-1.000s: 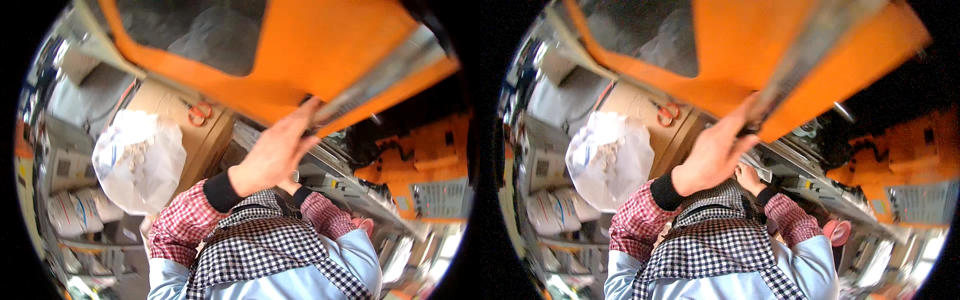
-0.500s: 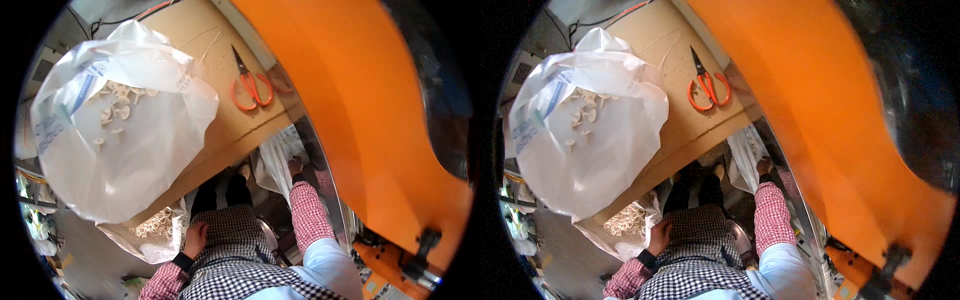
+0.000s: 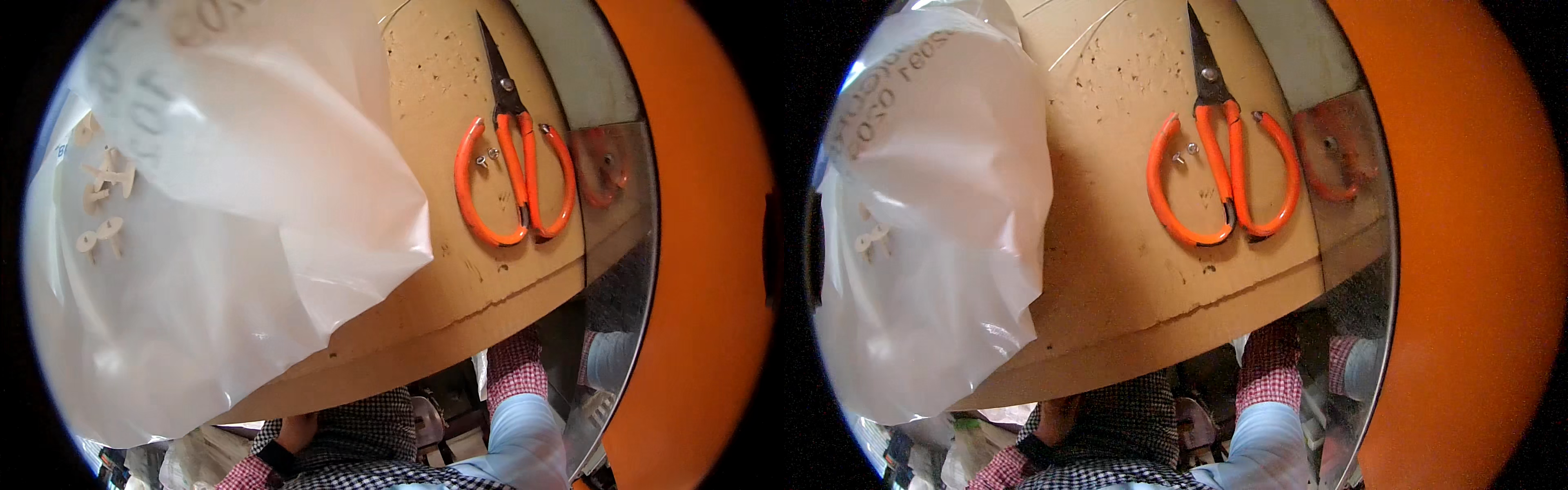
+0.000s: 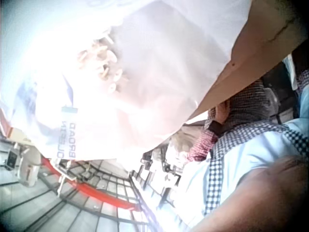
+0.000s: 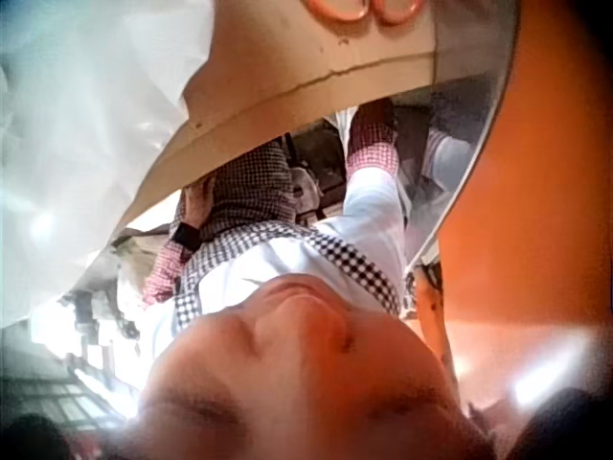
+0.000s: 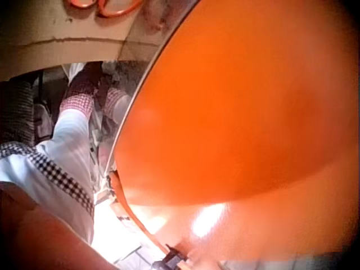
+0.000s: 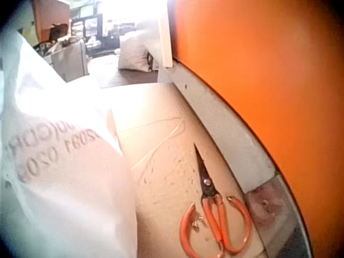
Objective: The person repeatedly opens an orange machine door, removes small white plastic components, and assembles them by hand. They place the assembled parts into a white plastic bag and continue the cycle of retrieving and assembling more components.
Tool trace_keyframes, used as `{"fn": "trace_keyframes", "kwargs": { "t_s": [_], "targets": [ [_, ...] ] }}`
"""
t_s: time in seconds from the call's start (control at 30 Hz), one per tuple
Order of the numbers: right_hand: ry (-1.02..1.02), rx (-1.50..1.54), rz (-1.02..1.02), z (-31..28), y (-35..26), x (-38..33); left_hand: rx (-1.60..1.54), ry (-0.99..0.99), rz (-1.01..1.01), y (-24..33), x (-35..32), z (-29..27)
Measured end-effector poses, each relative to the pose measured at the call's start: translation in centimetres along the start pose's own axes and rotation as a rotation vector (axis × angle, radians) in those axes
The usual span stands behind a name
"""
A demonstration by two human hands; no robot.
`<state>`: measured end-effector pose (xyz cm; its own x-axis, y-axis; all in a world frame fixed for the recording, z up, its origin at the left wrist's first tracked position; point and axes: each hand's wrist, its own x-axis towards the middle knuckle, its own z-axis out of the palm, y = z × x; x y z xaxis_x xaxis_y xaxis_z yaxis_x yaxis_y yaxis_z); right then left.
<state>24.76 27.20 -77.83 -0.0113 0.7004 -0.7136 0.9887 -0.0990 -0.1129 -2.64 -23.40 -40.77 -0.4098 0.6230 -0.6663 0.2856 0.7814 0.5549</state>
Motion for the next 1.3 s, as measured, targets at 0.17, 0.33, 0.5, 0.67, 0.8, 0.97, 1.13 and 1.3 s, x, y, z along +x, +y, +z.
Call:
{"fn": "trace_keyframes", "kwargs": {
  "t_s": [0.17, 0.33, 0.5, 0.67, 0.8, 0.97, 1.13, 1.3],
  "targets": [
    [0.081, -0.044, 0.011, -1.0, -2.1, -1.4, -0.091, 0.136, 0.035, 1.8, 0.6, 0.0],
    [0.384, 0.026, -0.170, -6.8, -0.8, -13.0, -0.213, 0.024, 0.029, 7.6, 0.5, -3.8],
    [0.633, -0.147, -0.572, -14.2, -9.7, -34.6, -0.378, 0.047, 0.278, 14.2, -1.6, -7.0],
    [0.404, 0.272, -0.832, -19.4, -18.0, -53.6, -0.449, 0.207, 0.420, 18.2, -2.9, -12.4],
    [0.146, 0.551, -0.976, -22.8, -23.5, -63.1, -0.648, 0.206, 0.459, 20.1, -5.4, -19.2],
    [0.065, 0.551, -1.219, -24.7, -26.2, -68.2, -1.007, 0.165, 0.621, 21.3, -11.0, -24.4],
    [0.068, 0.417, -1.427, -26.2, -27.4, -71.1, -0.986, 0.187, 0.691, 20.7, -13.4, -26.7],
    [0.089, 0.314, -1.561, -27.1, -26.7, -72.8, -1.017, 0.159, 0.646, 20.1, -14.5, -26.8]
  ]
}}
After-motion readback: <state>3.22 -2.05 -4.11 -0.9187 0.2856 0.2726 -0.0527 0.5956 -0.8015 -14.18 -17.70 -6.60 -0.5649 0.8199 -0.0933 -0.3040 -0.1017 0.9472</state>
